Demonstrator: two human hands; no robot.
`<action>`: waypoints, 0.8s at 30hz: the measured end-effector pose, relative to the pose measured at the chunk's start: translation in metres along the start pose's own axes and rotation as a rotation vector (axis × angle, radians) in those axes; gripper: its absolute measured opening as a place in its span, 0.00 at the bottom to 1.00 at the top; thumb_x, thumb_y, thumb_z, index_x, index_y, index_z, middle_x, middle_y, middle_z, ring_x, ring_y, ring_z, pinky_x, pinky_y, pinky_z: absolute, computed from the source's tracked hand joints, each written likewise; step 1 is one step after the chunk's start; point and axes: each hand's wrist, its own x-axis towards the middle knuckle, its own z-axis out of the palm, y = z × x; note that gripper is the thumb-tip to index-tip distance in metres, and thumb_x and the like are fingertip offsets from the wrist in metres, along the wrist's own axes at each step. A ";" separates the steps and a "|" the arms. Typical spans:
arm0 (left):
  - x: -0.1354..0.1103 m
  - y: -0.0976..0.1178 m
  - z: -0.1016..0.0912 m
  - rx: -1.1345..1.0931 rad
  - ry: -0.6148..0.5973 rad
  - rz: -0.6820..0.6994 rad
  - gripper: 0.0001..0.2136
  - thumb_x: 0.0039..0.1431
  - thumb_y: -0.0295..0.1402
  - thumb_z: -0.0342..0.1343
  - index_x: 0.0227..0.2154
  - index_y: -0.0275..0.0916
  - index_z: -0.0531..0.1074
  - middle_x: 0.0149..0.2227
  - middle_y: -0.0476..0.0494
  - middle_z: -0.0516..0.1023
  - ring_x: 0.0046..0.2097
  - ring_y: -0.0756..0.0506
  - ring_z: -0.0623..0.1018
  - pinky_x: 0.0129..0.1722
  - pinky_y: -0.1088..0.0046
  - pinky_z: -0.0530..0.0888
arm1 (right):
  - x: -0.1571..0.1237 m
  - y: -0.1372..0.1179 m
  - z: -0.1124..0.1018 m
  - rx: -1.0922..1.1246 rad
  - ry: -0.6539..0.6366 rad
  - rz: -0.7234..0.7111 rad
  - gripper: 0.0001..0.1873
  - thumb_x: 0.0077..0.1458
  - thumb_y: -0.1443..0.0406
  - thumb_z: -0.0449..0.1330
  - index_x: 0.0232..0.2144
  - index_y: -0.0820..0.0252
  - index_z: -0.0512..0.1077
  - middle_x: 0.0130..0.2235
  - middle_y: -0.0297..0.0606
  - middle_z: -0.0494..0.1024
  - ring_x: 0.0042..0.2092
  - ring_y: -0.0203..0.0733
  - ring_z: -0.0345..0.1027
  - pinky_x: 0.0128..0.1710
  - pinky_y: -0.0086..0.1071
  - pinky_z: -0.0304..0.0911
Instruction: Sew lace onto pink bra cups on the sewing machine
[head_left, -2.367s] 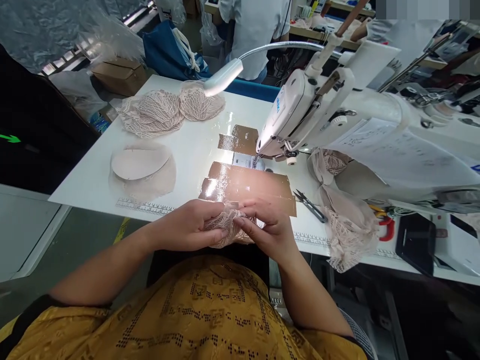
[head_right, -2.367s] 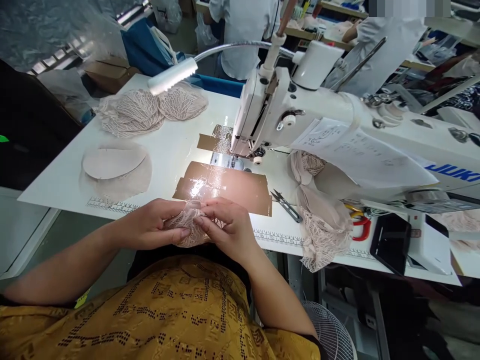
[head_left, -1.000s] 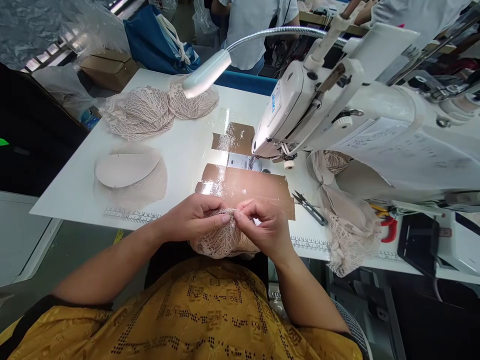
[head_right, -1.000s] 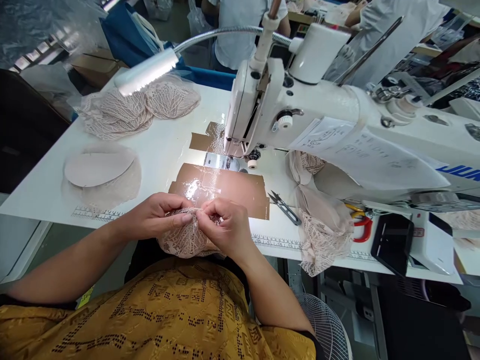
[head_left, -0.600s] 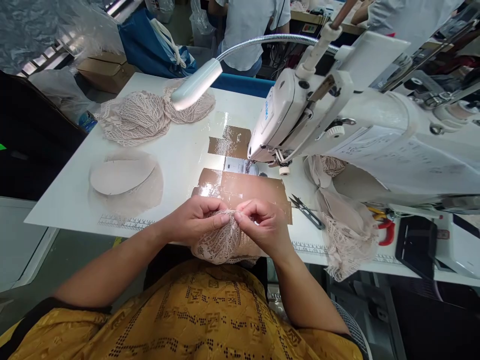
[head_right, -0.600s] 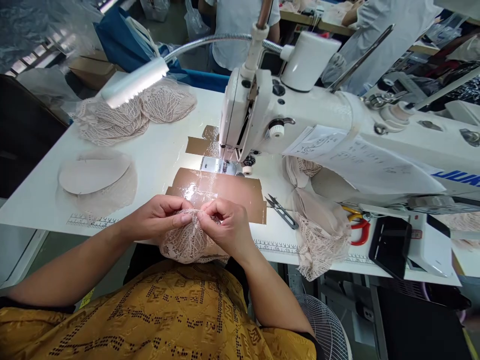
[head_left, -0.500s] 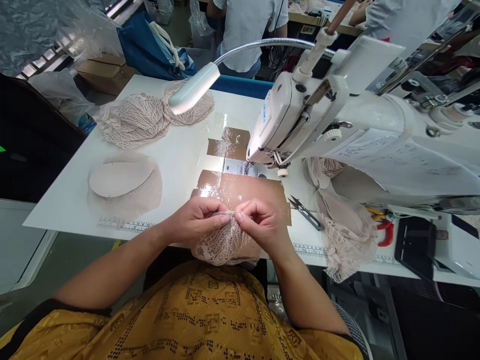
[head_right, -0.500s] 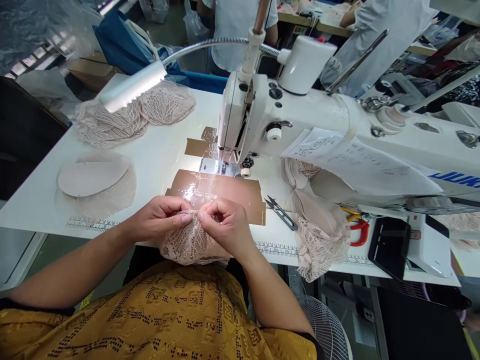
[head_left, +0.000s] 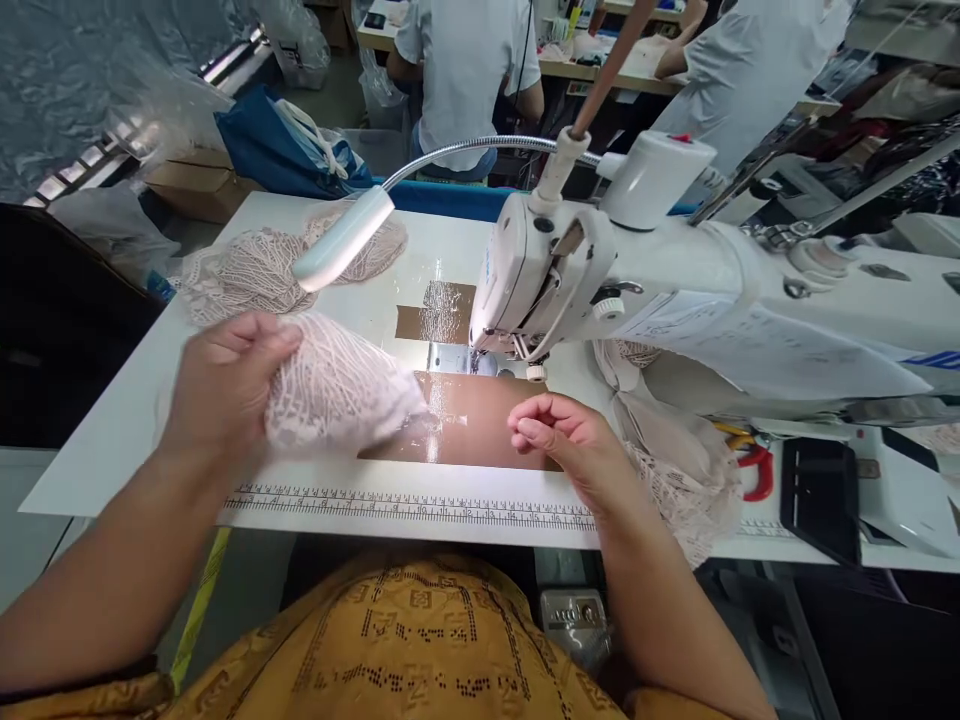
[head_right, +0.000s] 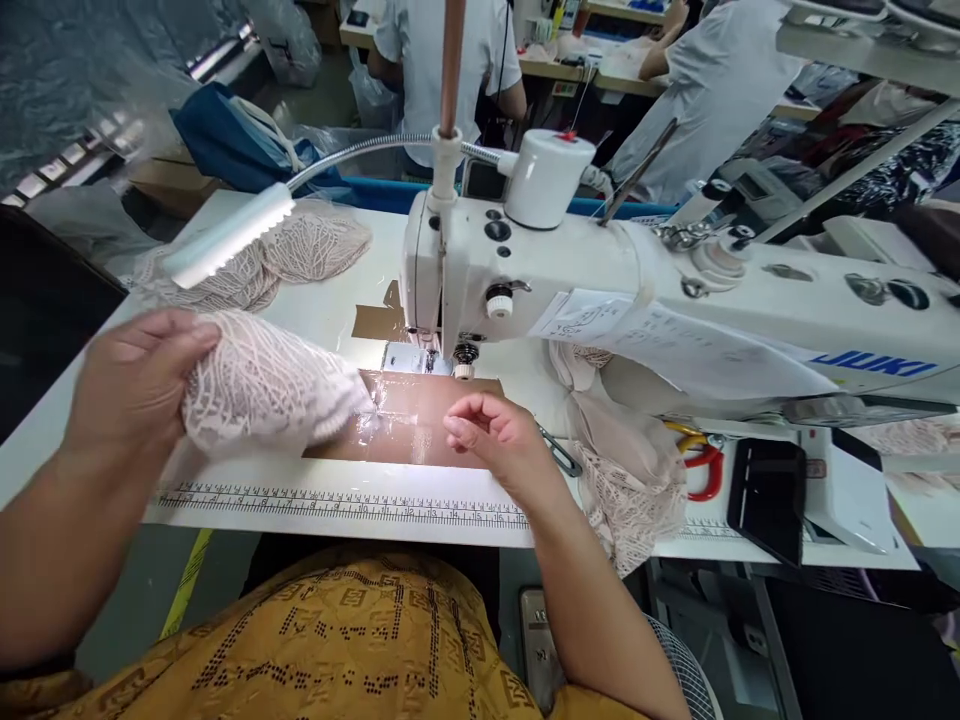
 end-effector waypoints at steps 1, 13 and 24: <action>0.007 0.000 0.001 0.086 0.056 0.052 0.07 0.58 0.34 0.55 0.29 0.37 0.68 0.21 0.54 0.64 0.23 0.54 0.64 0.23 0.78 0.65 | 0.000 -0.003 -0.004 -0.087 0.010 -0.029 0.12 0.52 0.57 0.64 0.32 0.59 0.73 0.32 0.33 0.74 0.32 0.35 0.68 0.35 0.31 0.65; -0.036 0.003 0.149 0.761 -0.547 0.691 0.14 0.63 0.30 0.46 0.25 0.33 0.72 0.24 0.35 0.72 0.29 0.39 0.71 0.28 0.61 0.67 | 0.042 0.008 0.016 -0.992 -0.056 -0.287 0.16 0.59 0.72 0.50 0.40 0.57 0.77 0.39 0.38 0.79 0.39 0.41 0.69 0.37 0.31 0.60; 0.002 -0.001 0.114 0.376 -0.703 0.702 0.14 0.67 0.31 0.44 0.38 0.34 0.76 0.43 0.36 0.79 0.40 0.44 0.77 0.39 0.67 0.73 | 0.041 0.029 0.034 -1.479 -0.034 -0.295 0.18 0.63 0.74 0.47 0.44 0.60 0.75 0.39 0.45 0.74 0.39 0.44 0.65 0.35 0.33 0.57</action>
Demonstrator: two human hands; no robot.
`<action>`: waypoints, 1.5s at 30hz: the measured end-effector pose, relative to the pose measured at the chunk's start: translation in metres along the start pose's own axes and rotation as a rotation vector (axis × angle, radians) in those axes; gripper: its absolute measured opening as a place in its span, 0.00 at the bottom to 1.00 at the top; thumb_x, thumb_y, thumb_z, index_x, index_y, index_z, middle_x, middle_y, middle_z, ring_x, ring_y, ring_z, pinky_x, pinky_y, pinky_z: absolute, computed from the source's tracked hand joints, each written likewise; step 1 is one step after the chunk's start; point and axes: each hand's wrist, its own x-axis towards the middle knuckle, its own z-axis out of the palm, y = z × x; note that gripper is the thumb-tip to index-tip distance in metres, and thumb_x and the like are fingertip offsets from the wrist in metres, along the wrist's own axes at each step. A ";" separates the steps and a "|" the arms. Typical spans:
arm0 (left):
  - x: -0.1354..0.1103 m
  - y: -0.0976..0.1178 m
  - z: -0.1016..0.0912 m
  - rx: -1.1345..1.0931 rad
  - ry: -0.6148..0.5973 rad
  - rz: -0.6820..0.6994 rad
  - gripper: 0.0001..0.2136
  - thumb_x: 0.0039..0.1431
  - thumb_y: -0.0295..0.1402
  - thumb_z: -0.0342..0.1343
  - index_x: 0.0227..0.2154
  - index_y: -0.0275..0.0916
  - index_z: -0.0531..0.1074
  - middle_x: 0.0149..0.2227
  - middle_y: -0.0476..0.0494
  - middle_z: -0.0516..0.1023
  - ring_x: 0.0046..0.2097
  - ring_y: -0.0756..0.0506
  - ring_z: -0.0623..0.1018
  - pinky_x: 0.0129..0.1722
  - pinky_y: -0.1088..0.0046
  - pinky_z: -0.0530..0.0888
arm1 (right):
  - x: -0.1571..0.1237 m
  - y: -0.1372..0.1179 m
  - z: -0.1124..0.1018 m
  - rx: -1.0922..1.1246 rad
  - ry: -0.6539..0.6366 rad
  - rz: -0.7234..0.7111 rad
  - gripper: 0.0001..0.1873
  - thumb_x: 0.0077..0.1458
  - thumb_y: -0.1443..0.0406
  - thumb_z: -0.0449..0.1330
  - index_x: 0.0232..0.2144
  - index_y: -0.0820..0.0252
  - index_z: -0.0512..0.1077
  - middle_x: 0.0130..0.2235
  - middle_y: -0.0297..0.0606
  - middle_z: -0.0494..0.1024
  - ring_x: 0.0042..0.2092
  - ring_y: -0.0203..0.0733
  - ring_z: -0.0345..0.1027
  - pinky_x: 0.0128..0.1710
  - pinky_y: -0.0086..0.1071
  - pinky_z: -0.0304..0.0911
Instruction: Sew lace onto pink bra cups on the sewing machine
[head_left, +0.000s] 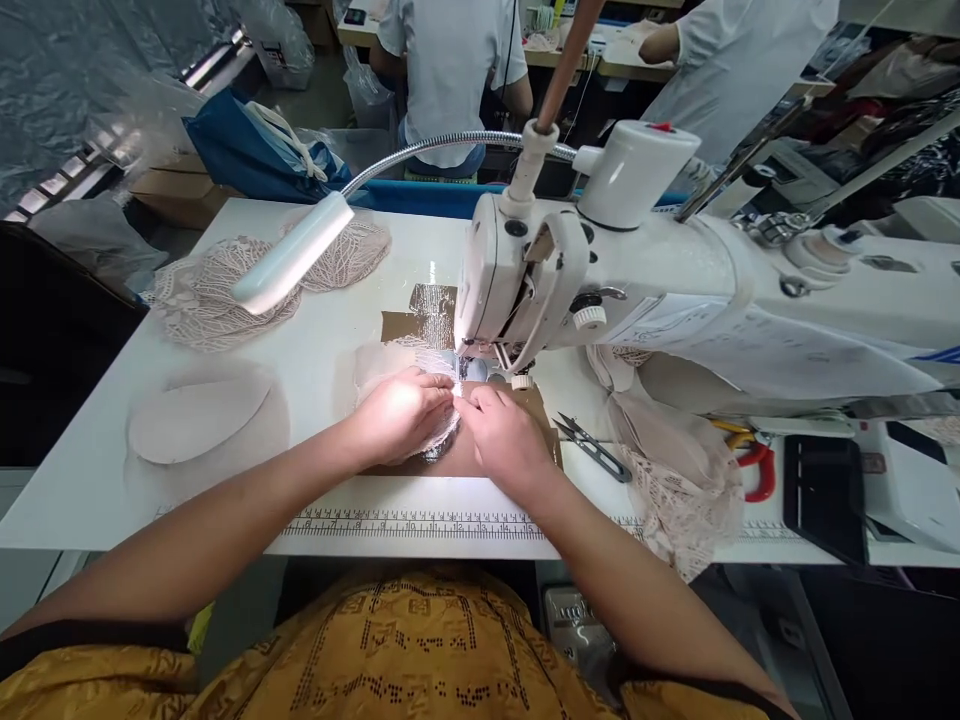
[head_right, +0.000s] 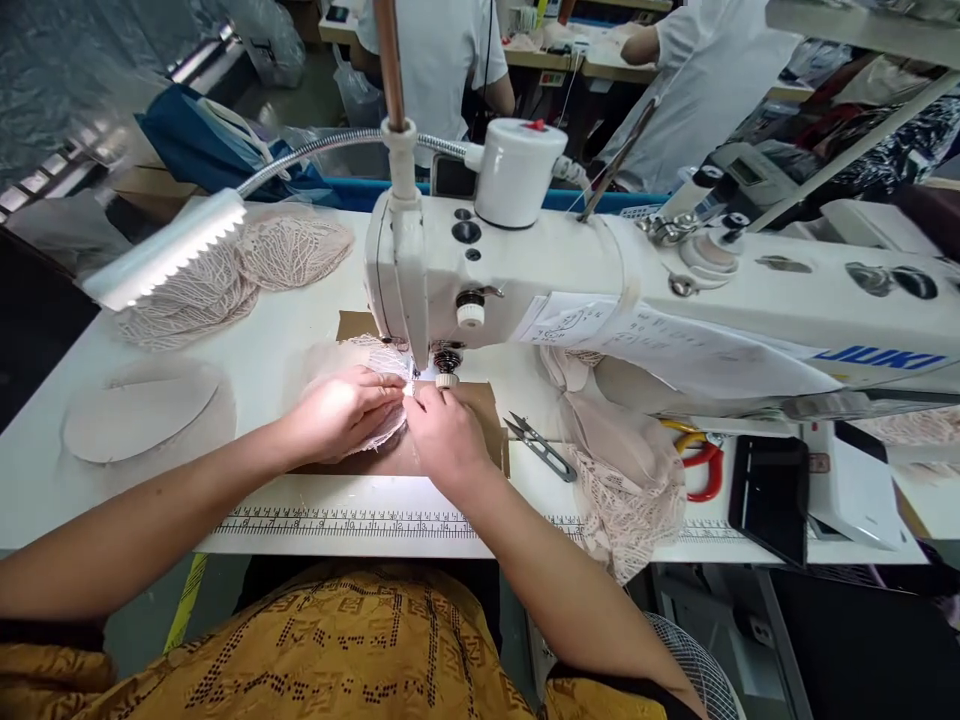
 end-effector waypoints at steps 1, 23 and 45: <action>0.000 -0.004 0.006 0.047 0.037 0.041 0.14 0.67 0.30 0.44 0.40 0.33 0.76 0.46 0.34 0.79 0.43 0.43 0.77 0.41 0.65 0.74 | 0.000 0.000 0.000 -0.014 -0.002 0.014 0.18 0.64 0.73 0.46 0.46 0.60 0.75 0.40 0.45 0.74 0.39 0.44 0.65 0.35 0.33 0.58; 0.014 -0.041 0.023 0.038 0.165 0.140 0.15 0.67 0.31 0.48 0.47 0.30 0.75 0.51 0.34 0.78 0.46 0.40 0.76 0.44 0.61 0.74 | 0.009 0.005 0.005 -0.033 -0.003 0.083 0.26 0.58 0.75 0.48 0.56 0.57 0.69 0.41 0.45 0.75 0.38 0.46 0.65 0.31 0.35 0.57; -0.030 -0.011 -0.027 -0.263 -0.359 0.085 0.15 0.62 0.37 0.55 0.50 0.45 0.74 0.62 0.44 0.68 0.66 0.34 0.60 0.65 0.43 0.52 | -0.001 0.017 0.012 0.436 0.376 -0.037 0.18 0.58 0.72 0.50 0.43 0.58 0.77 0.42 0.37 0.80 0.43 0.40 0.73 0.44 0.31 0.66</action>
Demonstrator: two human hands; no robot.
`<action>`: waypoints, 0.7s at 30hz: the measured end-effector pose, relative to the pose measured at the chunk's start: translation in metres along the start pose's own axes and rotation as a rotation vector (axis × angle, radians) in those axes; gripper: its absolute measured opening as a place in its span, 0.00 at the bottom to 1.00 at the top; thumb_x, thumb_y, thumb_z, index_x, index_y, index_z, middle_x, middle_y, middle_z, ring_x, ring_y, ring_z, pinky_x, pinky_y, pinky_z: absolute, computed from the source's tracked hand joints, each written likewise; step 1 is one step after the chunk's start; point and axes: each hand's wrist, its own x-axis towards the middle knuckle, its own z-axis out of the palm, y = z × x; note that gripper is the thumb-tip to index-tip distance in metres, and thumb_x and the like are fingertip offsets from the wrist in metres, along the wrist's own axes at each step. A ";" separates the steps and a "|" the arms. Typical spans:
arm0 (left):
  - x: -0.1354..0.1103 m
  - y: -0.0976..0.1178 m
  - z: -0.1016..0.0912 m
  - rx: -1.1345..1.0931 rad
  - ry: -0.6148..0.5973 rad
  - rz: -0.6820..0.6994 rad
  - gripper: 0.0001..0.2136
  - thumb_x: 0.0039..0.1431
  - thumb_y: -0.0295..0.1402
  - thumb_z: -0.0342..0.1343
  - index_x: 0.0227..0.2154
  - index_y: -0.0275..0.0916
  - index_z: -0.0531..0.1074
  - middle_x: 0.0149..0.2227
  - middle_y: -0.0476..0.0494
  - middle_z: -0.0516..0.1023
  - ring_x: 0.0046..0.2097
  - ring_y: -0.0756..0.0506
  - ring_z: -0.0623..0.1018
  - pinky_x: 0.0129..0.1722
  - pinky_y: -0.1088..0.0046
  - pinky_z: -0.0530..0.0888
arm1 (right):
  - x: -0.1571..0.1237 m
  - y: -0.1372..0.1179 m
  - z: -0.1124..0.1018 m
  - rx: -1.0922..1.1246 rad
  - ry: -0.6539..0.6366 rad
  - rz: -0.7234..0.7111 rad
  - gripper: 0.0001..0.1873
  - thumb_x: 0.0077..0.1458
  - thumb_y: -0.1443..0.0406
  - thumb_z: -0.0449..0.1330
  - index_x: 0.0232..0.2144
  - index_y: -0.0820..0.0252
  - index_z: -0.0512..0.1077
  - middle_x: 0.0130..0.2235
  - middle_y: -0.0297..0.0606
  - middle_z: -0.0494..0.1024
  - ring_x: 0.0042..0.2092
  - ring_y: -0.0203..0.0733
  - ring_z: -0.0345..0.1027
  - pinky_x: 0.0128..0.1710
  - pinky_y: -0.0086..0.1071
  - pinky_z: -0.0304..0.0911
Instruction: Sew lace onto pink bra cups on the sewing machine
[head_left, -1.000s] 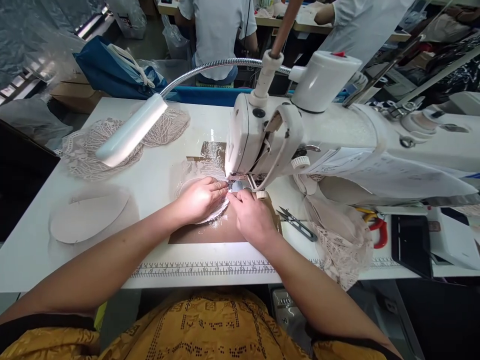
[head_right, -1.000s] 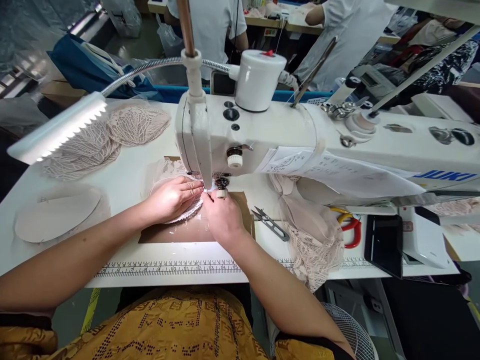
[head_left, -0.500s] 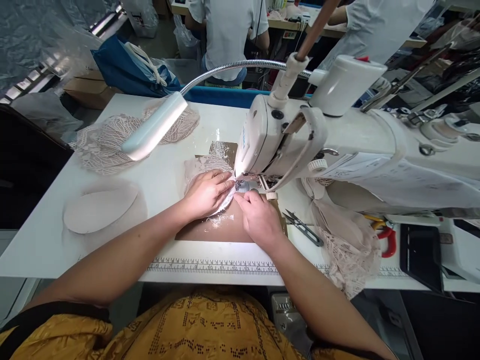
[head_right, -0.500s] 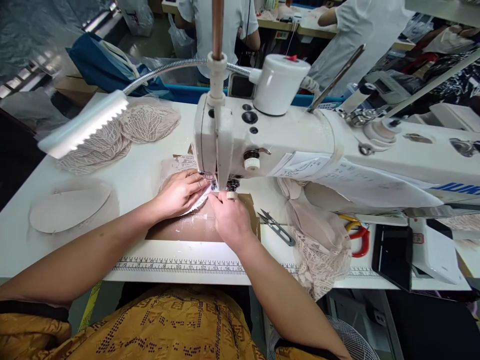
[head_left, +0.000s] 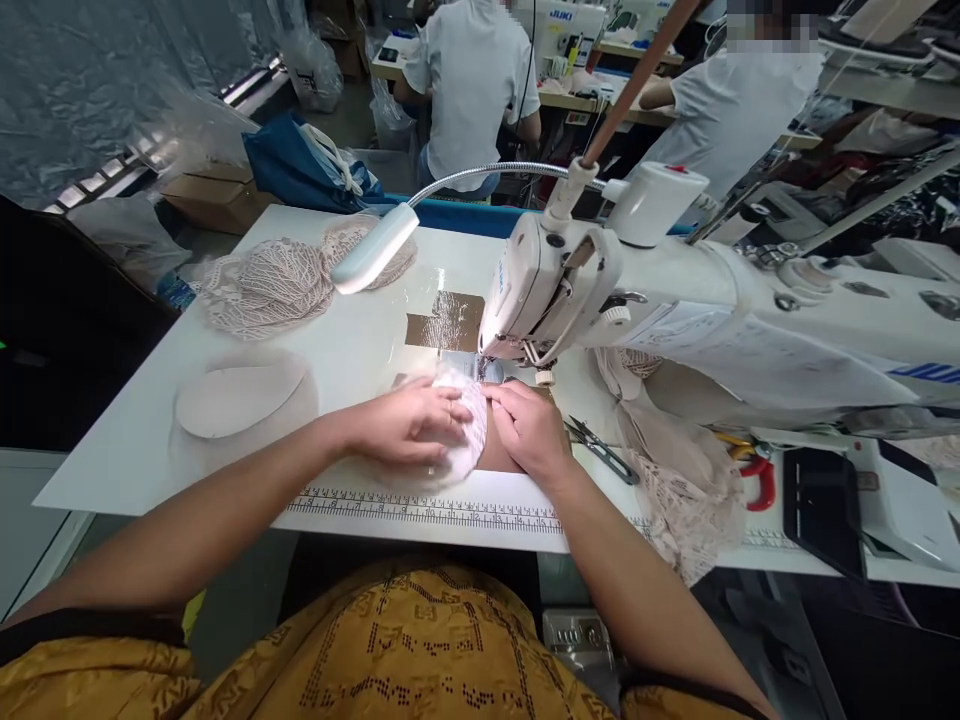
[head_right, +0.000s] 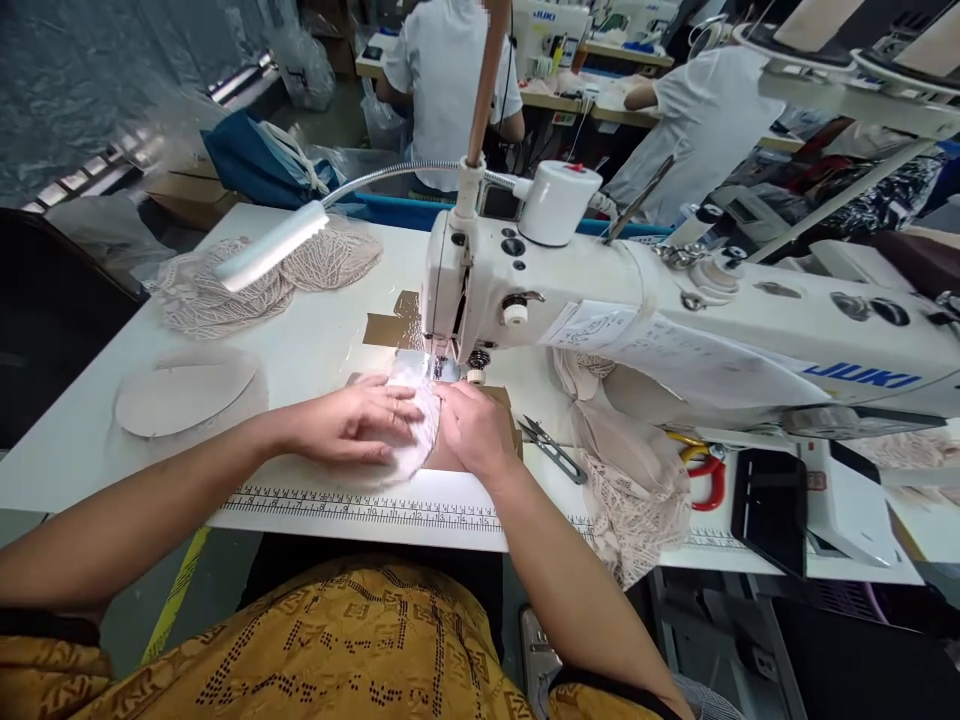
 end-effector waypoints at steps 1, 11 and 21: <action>-0.005 0.004 0.002 -0.045 0.025 0.052 0.14 0.63 0.37 0.54 0.50 0.44 0.75 0.61 0.44 0.70 0.65 0.37 0.62 0.66 0.48 0.55 | 0.000 0.000 0.000 0.012 0.008 0.002 0.18 0.58 0.72 0.50 0.43 0.58 0.77 0.41 0.37 0.80 0.43 0.40 0.73 0.44 0.31 0.66; 0.017 -0.002 0.022 0.256 0.206 -0.035 0.18 0.64 0.37 0.50 0.50 0.29 0.73 0.58 0.28 0.70 0.59 0.33 0.70 0.59 0.51 0.68 | 0.001 0.002 0.000 -0.132 -0.081 -0.018 0.20 0.58 0.73 0.50 0.47 0.60 0.76 0.42 0.40 0.79 0.42 0.43 0.71 0.42 0.33 0.64; 0.029 0.000 0.015 0.319 0.177 -0.119 0.22 0.63 0.36 0.52 0.56 0.29 0.66 0.58 0.29 0.68 0.57 0.35 0.69 0.55 0.54 0.70 | 0.002 0.001 0.002 -0.437 -0.242 0.031 0.21 0.60 0.71 0.50 0.51 0.56 0.74 0.39 0.43 0.75 0.40 0.45 0.65 0.38 0.35 0.56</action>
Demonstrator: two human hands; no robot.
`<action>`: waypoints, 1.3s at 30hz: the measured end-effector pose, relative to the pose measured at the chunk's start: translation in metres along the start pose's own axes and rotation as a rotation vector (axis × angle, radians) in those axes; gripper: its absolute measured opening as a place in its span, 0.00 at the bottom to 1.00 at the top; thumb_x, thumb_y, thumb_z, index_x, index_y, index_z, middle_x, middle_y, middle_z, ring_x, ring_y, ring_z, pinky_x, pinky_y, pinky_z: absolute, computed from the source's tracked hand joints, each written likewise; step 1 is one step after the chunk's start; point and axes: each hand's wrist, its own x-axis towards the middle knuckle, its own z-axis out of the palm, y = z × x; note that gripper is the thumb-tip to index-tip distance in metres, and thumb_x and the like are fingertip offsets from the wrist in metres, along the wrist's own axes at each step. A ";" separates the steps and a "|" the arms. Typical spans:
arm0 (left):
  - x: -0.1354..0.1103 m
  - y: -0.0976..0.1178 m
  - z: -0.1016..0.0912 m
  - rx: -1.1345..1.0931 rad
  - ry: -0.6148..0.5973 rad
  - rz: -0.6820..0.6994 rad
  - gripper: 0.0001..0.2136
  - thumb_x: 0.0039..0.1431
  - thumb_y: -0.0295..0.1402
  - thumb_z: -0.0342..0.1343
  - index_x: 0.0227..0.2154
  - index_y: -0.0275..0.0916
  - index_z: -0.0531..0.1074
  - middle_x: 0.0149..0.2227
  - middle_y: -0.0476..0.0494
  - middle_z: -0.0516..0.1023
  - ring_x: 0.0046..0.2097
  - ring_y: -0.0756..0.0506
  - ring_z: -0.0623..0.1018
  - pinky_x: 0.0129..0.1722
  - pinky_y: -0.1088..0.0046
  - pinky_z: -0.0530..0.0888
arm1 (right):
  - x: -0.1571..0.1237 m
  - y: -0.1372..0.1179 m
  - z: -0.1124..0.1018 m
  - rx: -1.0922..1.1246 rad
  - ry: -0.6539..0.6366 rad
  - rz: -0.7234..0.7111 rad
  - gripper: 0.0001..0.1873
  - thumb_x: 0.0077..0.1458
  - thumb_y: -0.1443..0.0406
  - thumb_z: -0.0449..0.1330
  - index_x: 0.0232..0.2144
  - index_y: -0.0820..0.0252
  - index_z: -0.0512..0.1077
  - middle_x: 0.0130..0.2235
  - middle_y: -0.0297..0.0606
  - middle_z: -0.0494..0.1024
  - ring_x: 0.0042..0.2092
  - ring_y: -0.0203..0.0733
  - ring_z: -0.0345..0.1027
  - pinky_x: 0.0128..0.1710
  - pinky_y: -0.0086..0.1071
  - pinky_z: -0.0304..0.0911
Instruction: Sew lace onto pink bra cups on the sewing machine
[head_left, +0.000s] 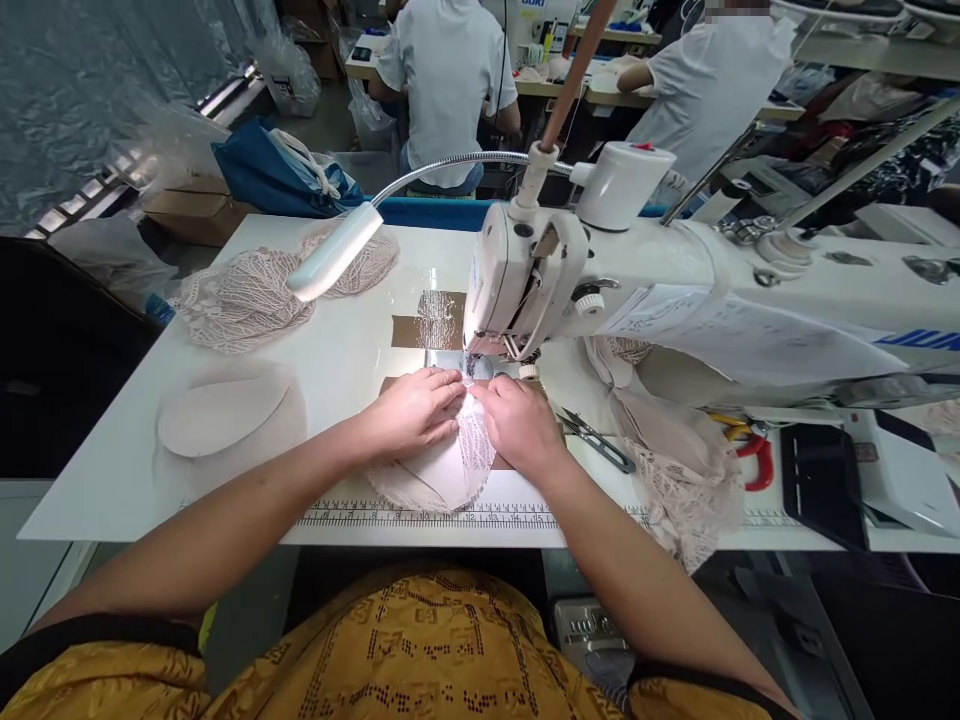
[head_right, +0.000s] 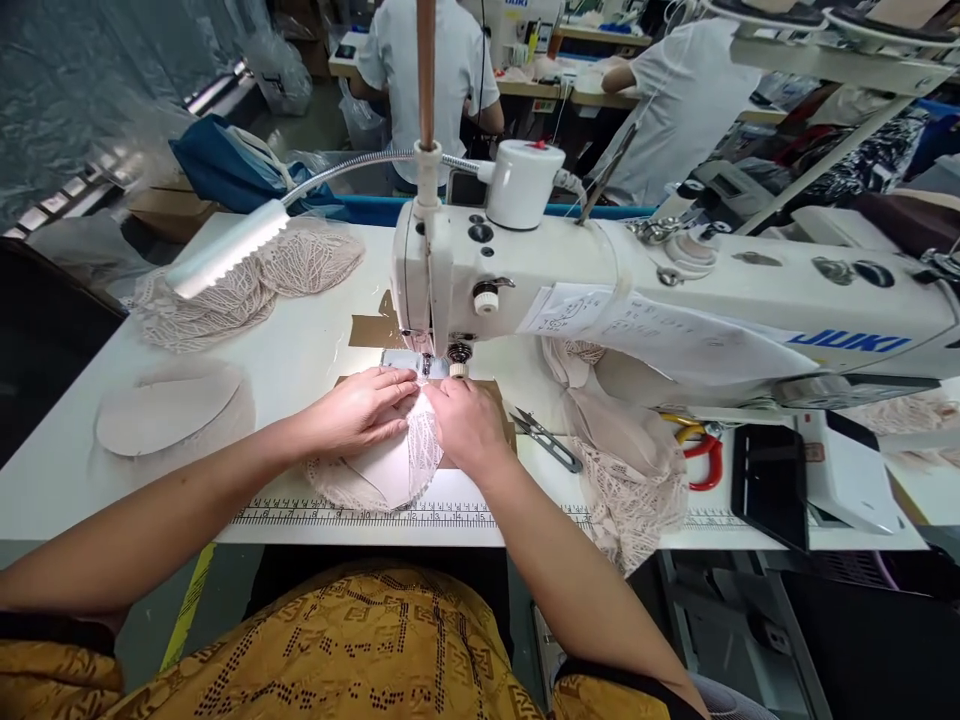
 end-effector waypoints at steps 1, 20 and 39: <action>0.001 0.000 0.000 0.015 0.004 -0.007 0.22 0.63 0.37 0.52 0.56 0.28 0.67 0.59 0.28 0.68 0.57 0.34 0.69 0.55 0.54 0.70 | 0.000 -0.001 -0.001 -0.004 -0.006 0.006 0.21 0.60 0.71 0.51 0.51 0.56 0.74 0.39 0.43 0.75 0.40 0.45 0.65 0.38 0.35 0.56; 0.011 -0.036 -0.006 0.014 -0.161 0.152 0.25 0.63 0.33 0.48 0.62 0.28 0.62 0.66 0.26 0.58 0.66 0.32 0.61 0.63 0.50 0.61 | 0.001 -0.001 -0.004 0.106 0.045 0.032 0.19 0.57 0.73 0.51 0.45 0.55 0.77 0.35 0.40 0.77 0.35 0.43 0.67 0.34 0.34 0.57; -0.008 0.001 0.011 0.012 0.198 0.015 0.10 0.63 0.28 0.46 0.28 0.37 0.69 0.30 0.43 0.74 0.33 0.44 0.71 0.33 0.67 0.67 | 0.002 0.005 -0.003 0.243 0.155 0.069 0.15 0.60 0.69 0.53 0.43 0.54 0.77 0.38 0.36 0.82 0.41 0.40 0.75 0.40 0.30 0.65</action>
